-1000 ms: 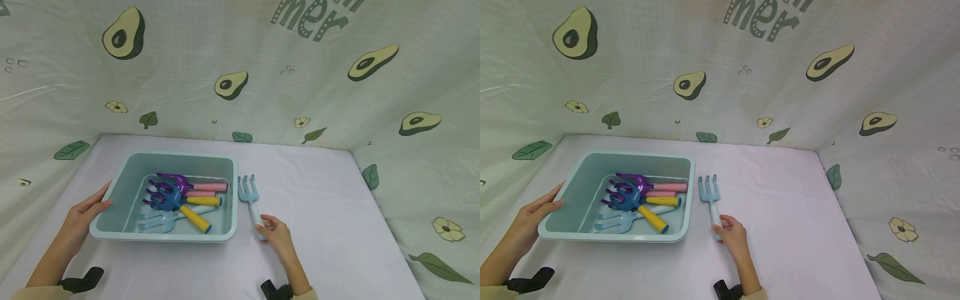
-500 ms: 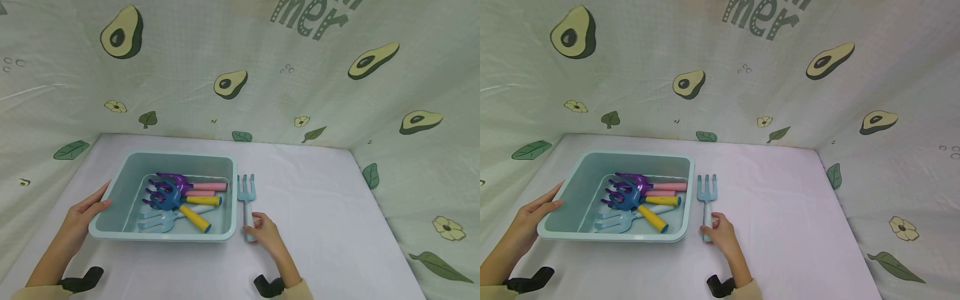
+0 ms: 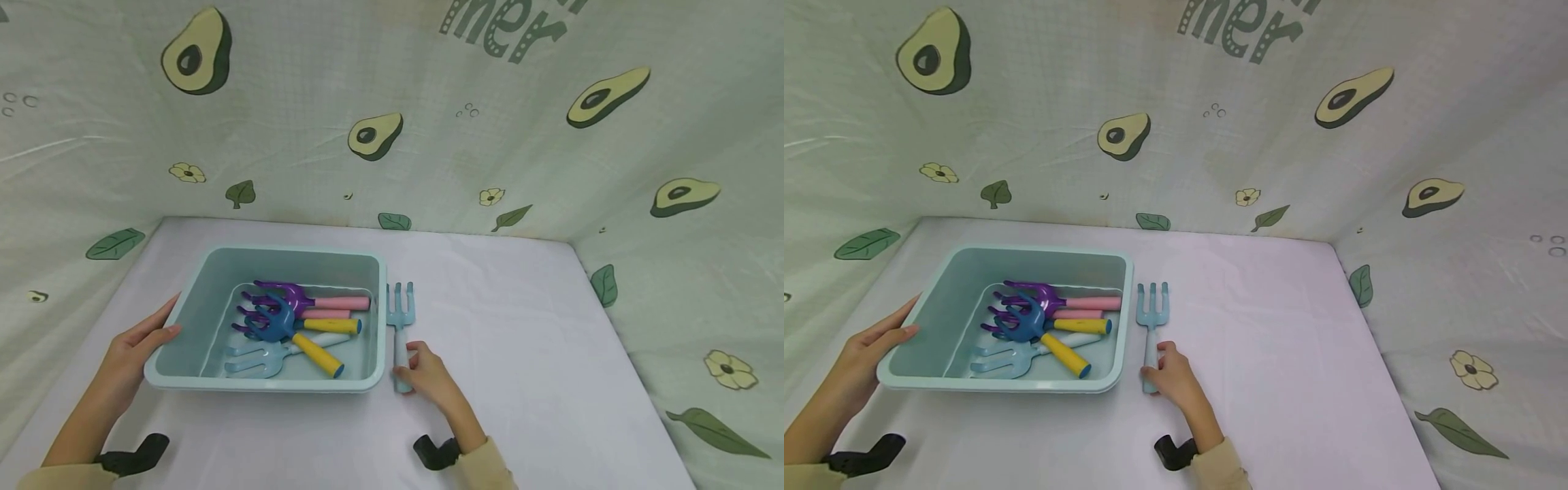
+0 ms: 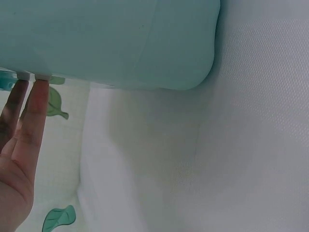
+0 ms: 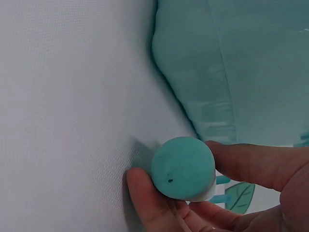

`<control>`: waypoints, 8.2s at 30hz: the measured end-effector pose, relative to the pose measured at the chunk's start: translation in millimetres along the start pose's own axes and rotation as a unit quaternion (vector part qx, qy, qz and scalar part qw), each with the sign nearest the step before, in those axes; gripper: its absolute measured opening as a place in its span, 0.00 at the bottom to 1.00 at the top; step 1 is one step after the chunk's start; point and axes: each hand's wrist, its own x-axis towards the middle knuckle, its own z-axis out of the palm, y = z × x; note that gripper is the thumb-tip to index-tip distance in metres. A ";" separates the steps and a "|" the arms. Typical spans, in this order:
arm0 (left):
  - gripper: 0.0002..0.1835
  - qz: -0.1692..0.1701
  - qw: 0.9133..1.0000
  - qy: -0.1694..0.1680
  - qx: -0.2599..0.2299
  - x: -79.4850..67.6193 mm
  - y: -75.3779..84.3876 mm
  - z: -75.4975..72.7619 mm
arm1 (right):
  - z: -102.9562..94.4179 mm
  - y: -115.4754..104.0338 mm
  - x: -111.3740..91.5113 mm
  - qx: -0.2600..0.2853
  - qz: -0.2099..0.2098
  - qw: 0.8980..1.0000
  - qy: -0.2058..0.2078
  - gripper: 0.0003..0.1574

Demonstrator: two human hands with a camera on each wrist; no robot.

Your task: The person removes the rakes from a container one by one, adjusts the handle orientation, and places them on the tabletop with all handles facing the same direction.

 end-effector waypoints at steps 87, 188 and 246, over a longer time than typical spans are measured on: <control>0.28 0.033 0.999 -0.006 -0.029 -3.1 4.8 2.9 | -70.0 -128.3 -12.2 -0.156 -0.189 0.969 -0.033 0.30; 0.29 0.010 0.999 -0.004 -0.030 0.0 7.1 4.6 | 77.2 -158.3 108.5 -0.292 0.141 0.825 -0.463 0.44; 0.29 0.013 0.999 -0.005 -0.050 -1.2 8.6 3.8 | 63.9 -177.2 115.3 -0.114 0.069 0.884 -0.448 0.25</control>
